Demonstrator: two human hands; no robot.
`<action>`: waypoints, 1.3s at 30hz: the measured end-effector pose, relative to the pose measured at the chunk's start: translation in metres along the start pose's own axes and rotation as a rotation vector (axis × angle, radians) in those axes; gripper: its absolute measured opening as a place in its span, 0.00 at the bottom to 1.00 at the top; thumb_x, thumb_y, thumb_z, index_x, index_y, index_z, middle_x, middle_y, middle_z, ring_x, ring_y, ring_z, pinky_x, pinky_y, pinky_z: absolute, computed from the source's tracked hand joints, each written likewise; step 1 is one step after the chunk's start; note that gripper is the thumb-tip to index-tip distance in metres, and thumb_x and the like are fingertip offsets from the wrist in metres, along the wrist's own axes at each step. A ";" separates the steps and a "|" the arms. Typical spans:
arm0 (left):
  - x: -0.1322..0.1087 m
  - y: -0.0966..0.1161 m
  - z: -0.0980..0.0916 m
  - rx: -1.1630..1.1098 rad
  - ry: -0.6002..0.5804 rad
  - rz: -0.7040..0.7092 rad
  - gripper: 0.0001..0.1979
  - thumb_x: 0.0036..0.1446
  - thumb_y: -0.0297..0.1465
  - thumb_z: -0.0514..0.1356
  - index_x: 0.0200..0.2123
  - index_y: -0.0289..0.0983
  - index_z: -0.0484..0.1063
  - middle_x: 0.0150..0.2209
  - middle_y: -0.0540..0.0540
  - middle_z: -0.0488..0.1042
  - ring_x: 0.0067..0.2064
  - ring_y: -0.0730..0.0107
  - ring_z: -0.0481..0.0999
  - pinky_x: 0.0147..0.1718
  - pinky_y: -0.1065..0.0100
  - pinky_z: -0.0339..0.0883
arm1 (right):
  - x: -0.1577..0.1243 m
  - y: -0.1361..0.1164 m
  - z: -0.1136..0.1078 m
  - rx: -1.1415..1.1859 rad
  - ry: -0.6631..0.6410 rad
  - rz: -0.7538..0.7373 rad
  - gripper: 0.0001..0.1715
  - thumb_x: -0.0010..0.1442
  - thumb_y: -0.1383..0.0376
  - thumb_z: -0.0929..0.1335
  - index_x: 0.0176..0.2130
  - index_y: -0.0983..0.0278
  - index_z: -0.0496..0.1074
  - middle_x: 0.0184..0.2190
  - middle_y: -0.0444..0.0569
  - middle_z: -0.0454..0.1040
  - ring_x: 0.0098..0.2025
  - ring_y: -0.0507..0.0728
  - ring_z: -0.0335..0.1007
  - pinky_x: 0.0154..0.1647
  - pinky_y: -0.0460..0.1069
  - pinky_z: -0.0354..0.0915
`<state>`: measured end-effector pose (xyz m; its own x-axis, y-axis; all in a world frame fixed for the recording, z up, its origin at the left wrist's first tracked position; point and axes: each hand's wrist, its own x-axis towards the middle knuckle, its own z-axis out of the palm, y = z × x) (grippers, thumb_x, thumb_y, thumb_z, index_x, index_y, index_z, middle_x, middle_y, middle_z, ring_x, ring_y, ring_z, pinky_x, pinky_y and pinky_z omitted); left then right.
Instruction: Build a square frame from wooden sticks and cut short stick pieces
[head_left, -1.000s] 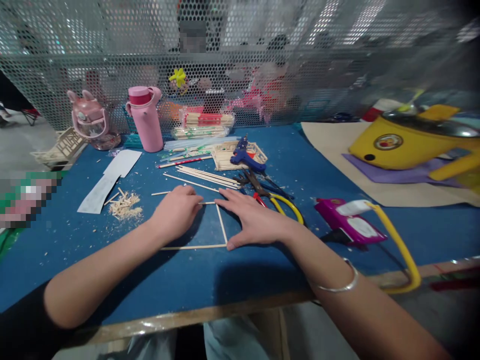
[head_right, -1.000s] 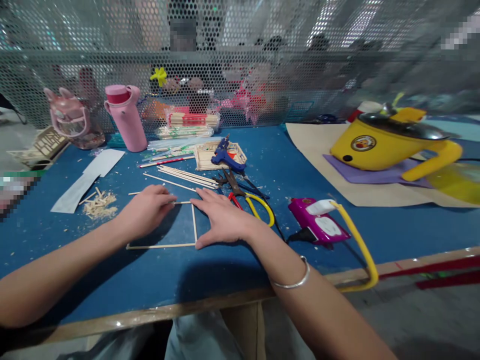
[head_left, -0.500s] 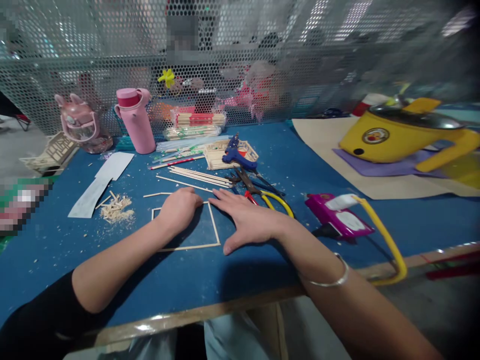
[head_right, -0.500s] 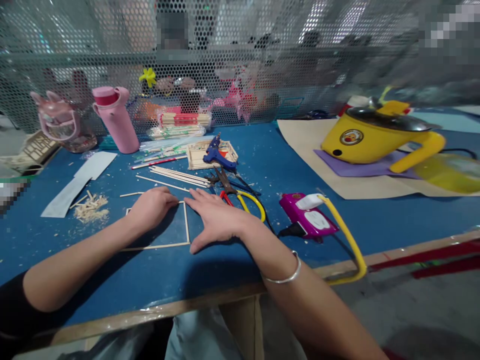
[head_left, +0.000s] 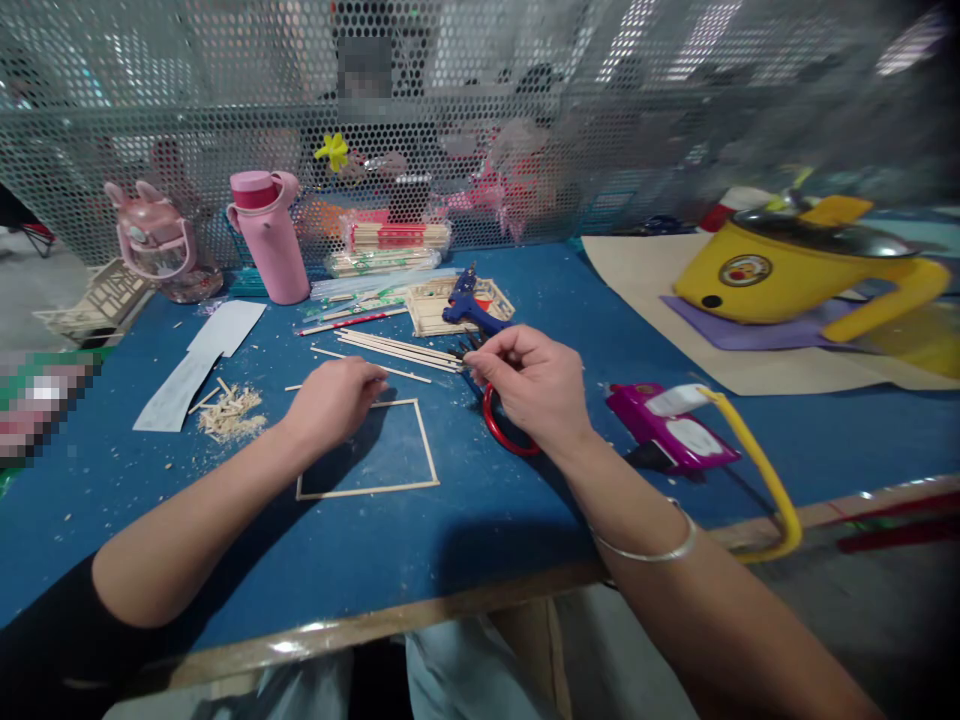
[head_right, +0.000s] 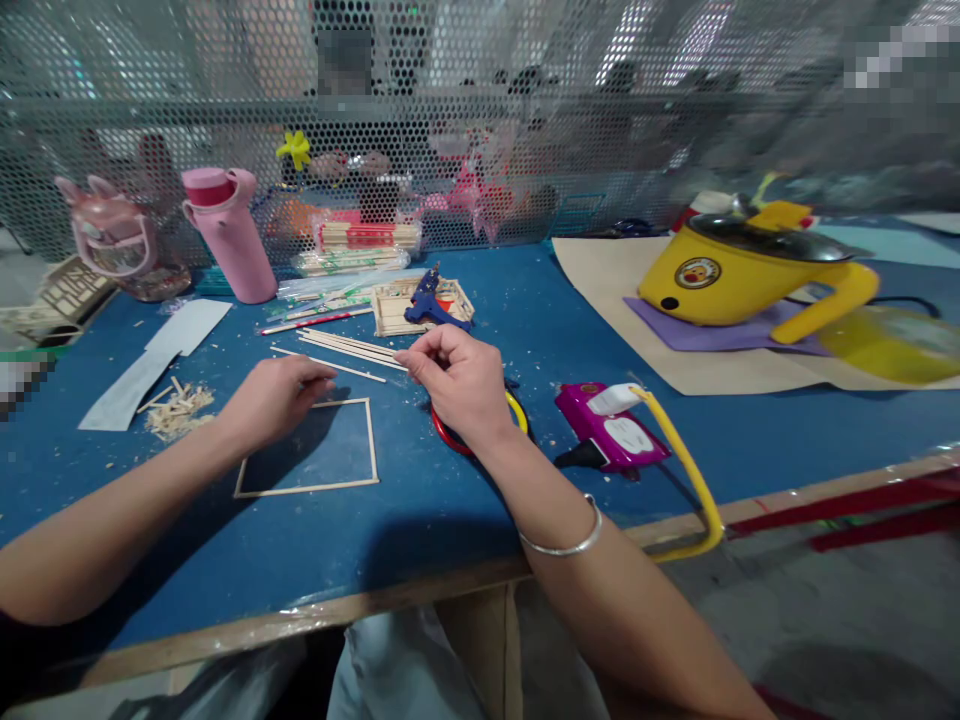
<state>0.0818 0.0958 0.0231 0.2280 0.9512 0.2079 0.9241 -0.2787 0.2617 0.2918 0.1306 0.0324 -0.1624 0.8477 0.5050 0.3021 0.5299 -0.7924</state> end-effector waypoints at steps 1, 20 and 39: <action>-0.003 -0.003 -0.004 -0.002 0.018 0.004 0.12 0.57 0.31 0.52 0.37 0.38 0.76 0.35 0.44 0.77 0.36 0.64 0.75 0.36 0.67 0.65 | -0.001 -0.001 0.000 -0.022 -0.009 -0.018 0.11 0.53 0.61 0.68 0.24 0.63 0.65 0.17 0.41 0.67 0.19 0.49 0.62 0.21 0.44 0.57; -0.083 -0.066 -0.037 -0.120 0.336 -0.341 0.16 0.54 0.40 0.54 0.36 0.38 0.76 0.34 0.46 0.79 0.32 0.67 0.75 0.32 0.69 0.67 | -0.005 0.001 0.013 0.098 -0.193 0.001 0.05 0.58 0.65 0.63 0.33 0.63 0.68 0.31 0.47 0.75 0.33 0.53 0.73 0.38 0.49 0.69; -0.090 -0.051 -0.037 -0.204 0.138 -0.185 0.16 0.57 0.40 0.51 0.38 0.39 0.75 0.37 0.45 0.78 0.38 0.63 0.75 0.39 0.65 0.68 | -0.004 0.000 0.009 0.047 -0.136 0.094 0.14 0.59 0.56 0.63 0.27 0.61 0.65 0.15 0.39 0.62 0.16 0.48 0.57 0.18 0.45 0.57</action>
<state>0.0028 0.0197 0.0260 0.0051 0.9650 0.2621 0.8620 -0.1371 0.4880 0.2838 0.1277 0.0274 -0.2624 0.8872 0.3795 0.2786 0.4462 -0.8504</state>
